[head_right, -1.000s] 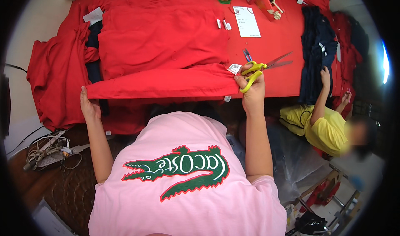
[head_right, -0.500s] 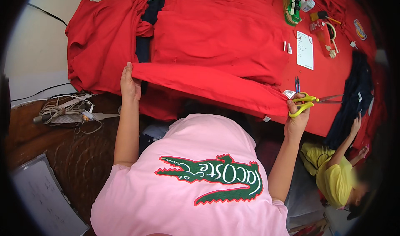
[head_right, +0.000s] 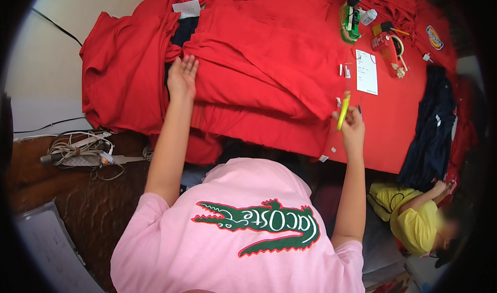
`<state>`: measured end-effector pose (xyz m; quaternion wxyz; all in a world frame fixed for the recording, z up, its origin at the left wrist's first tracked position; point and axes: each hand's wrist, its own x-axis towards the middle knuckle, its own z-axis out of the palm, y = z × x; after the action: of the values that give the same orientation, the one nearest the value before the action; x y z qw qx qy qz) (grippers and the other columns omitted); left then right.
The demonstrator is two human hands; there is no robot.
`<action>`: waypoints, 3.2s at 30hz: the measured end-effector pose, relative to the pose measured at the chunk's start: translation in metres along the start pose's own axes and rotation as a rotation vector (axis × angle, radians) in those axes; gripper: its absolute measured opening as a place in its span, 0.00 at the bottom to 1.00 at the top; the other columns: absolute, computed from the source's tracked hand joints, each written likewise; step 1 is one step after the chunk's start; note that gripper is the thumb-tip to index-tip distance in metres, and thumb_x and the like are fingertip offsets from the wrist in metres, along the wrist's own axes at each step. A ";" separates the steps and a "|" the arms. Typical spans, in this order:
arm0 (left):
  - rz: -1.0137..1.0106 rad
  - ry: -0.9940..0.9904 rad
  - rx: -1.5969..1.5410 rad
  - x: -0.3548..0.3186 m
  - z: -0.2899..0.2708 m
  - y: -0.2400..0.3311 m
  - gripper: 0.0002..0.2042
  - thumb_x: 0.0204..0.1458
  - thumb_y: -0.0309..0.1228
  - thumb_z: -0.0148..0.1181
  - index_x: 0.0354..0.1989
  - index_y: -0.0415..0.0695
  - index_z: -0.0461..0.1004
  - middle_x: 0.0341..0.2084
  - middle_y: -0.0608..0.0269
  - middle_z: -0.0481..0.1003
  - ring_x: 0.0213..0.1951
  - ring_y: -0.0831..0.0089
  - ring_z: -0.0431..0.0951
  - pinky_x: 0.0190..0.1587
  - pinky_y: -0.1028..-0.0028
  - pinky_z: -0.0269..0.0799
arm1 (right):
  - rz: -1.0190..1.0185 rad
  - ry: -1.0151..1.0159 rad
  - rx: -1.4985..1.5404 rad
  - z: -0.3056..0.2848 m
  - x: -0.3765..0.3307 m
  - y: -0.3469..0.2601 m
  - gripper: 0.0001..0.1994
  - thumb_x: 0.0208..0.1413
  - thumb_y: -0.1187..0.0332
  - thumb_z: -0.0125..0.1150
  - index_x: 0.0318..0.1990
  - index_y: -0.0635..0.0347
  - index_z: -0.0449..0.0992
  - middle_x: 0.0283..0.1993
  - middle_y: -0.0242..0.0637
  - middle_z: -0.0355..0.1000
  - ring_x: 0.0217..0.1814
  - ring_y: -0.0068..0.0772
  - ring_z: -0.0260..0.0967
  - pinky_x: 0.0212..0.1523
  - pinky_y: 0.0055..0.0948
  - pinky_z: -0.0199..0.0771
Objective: The person sorts, unfolds, and trims threads from red and blue shirts using shears on a workspace.
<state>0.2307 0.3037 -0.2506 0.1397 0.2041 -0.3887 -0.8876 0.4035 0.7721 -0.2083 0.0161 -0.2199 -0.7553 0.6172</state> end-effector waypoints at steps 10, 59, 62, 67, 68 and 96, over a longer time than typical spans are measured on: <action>-0.107 -0.308 0.337 -0.102 0.082 -0.072 0.14 0.64 0.26 0.60 0.56 0.39 0.76 0.44 0.63 0.77 0.47 0.75 0.78 0.56 0.72 0.73 | -0.105 0.056 -0.170 0.042 -0.027 -0.030 0.13 0.60 0.69 0.72 0.47 0.70 0.81 0.25 0.24 0.70 0.28 0.11 0.61 0.28 0.19 0.60; 0.148 -0.484 0.410 -0.148 0.063 -0.051 0.39 0.52 0.08 0.65 0.74 0.38 0.59 0.59 0.64 0.65 0.42 0.82 0.76 0.45 0.84 0.80 | -0.693 -0.293 -0.735 0.111 -0.003 -0.061 0.12 0.44 0.64 0.75 0.31 0.59 0.77 0.21 0.35 0.70 0.25 0.40 0.67 0.36 0.39 0.66; 0.148 -0.442 0.401 -0.150 0.062 -0.053 0.38 0.53 0.10 0.66 0.74 0.39 0.60 0.53 0.66 0.69 0.40 0.85 0.74 0.44 0.85 0.77 | -0.637 -0.302 -0.689 0.112 -0.006 -0.059 0.12 0.45 0.67 0.76 0.32 0.61 0.78 0.21 0.35 0.70 0.25 0.39 0.64 0.36 0.38 0.67; 0.145 -0.343 0.478 -0.142 0.052 -0.058 0.36 0.56 0.14 0.66 0.74 0.39 0.62 0.38 0.73 0.72 0.36 0.88 0.69 0.43 0.86 0.70 | -0.594 -0.328 -0.675 0.110 -0.012 -0.061 0.12 0.46 0.66 0.75 0.32 0.60 0.77 0.21 0.35 0.69 0.24 0.38 0.64 0.36 0.37 0.66; 0.136 -0.346 0.452 -0.140 0.051 -0.057 0.35 0.56 0.14 0.66 0.74 0.39 0.62 0.36 0.74 0.72 0.36 0.88 0.69 0.43 0.86 0.70 | -0.604 -0.330 -0.697 0.110 -0.012 -0.062 0.12 0.45 0.65 0.75 0.32 0.60 0.77 0.21 0.36 0.70 0.25 0.39 0.65 0.37 0.37 0.66; 0.302 -0.478 0.715 -0.068 -0.011 0.009 0.15 0.61 0.16 0.55 0.55 0.39 0.79 0.50 0.60 0.81 0.58 0.69 0.78 0.63 0.69 0.71 | -0.072 0.398 0.119 0.006 -0.005 0.015 0.15 0.68 0.55 0.64 0.45 0.56 0.71 0.34 0.32 0.76 0.22 0.16 0.68 0.24 0.16 0.60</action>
<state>0.2961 0.3179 -0.2332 0.0946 -0.0303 -0.7173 -0.6897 0.4105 0.7671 -0.2231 0.1998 -0.3088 -0.7068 0.6042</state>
